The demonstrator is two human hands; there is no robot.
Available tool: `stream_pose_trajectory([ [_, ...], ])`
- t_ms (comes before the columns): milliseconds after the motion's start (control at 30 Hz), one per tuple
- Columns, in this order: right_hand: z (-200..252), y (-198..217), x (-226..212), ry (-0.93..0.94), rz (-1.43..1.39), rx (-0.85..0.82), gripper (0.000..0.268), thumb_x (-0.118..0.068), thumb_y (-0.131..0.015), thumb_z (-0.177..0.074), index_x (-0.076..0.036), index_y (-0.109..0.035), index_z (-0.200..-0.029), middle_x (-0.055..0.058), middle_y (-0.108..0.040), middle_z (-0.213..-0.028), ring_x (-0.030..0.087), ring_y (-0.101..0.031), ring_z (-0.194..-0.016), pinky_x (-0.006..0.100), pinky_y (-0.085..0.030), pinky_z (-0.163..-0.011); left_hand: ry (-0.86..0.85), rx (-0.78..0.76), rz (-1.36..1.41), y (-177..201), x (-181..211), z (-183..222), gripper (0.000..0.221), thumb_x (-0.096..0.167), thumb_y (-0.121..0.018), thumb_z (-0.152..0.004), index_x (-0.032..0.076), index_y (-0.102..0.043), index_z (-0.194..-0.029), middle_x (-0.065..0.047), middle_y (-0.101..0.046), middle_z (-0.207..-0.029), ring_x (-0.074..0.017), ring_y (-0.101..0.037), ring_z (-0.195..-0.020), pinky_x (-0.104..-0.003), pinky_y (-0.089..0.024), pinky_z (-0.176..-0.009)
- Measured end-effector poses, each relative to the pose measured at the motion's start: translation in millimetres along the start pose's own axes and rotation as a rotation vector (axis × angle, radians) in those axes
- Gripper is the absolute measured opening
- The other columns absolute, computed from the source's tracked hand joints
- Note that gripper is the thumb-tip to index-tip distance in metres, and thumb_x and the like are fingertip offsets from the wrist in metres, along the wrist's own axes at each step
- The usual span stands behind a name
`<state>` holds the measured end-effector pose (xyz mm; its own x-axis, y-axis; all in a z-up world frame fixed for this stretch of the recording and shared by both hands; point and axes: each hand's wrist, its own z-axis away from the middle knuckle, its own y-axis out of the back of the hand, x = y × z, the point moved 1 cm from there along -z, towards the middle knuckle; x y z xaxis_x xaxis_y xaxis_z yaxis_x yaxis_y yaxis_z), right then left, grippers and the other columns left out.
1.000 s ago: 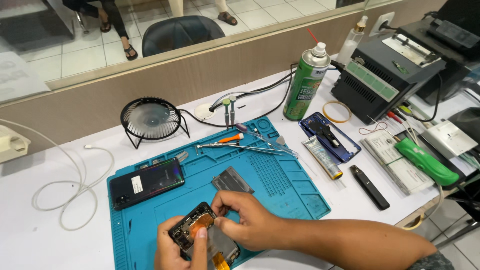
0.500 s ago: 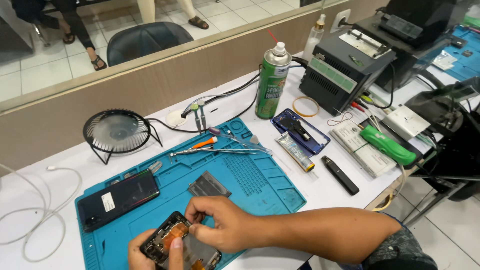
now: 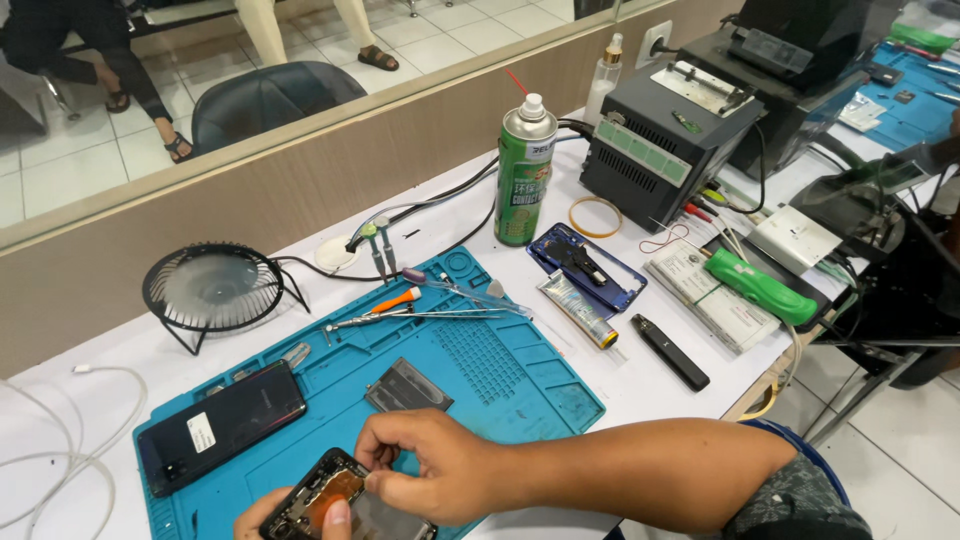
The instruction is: The person handles a disassembled smartphone, peeling back a copper-colored thermal pad from the internal components. They then apply adhesive from a tube onto the phone's frame and press the pad back into place.
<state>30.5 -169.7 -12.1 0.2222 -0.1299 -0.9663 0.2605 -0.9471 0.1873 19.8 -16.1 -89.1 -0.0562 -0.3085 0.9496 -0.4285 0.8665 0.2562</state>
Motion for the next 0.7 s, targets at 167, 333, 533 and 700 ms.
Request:
stream_pose_trajectory([
  [167, 0.1, 4.1, 4.9, 0.019, 0.023, -0.014, 0.002, -0.010, -0.054, -0.087, -0.010, -0.054, -0.089, 0.000, -0.054, -0.085, 0.011, -0.050, -0.079, 0.027, -0.044, -0.075, 0.197, -0.058, -0.073, 9.4, 32.9, -1.2, 0.043, 0.025, -0.072, -0.071, 0.007, -0.059, -0.107, -0.012, -0.063, -0.075, -0.0222, -0.057, -0.053, -0.032, -0.048, -0.051],
  [333, -4.6, 1.7, 6.5, 0.078, 0.066, -0.078, 0.005, -0.014, -0.053, -0.087, -0.010, -0.054, -0.089, 0.000, -0.055, -0.084, 0.012, -0.052, -0.079, 0.027, -0.046, -0.073, -0.097, -0.278, -0.055, 33.5, 49.5, -10.2, 0.035, 0.030, -0.064, -0.079, 0.010, -0.055, -0.106, -0.003, -0.066, -0.080, -0.0153, -0.061, -0.064, -0.029, -0.050, -0.061],
  [533, -5.3, 0.3, 1.9, -0.010, -0.031, -0.080, 0.007, -0.011, -0.051, -0.090, -0.011, -0.049, -0.084, -0.001, -0.048, -0.078, 0.010, -0.042, -0.070, 0.025, -0.039, -0.061, -0.199, -0.459, 0.144, 35.0, 61.2, -13.3, 0.029, 0.028, -0.055, -0.089, 0.005, -0.048, -0.105, 0.000, -0.057, -0.070, -0.0088, -0.052, -0.055, -0.024, -0.045, -0.047],
  [700, -5.8, 0.6, 2.1, 0.040, -0.017, -0.083, 0.005, -0.013, -0.051, -0.091, -0.011, -0.052, -0.086, -0.001, -0.050, -0.079, 0.011, -0.045, -0.070, 0.024, -0.042, -0.060, -0.163, -0.458, 0.139, 34.2, 58.6, -12.5, 0.031, 0.030, -0.057, -0.087, 0.006, -0.049, -0.105, 0.001, -0.057, -0.068, -0.0087, -0.053, -0.054, -0.025, -0.045, -0.047],
])
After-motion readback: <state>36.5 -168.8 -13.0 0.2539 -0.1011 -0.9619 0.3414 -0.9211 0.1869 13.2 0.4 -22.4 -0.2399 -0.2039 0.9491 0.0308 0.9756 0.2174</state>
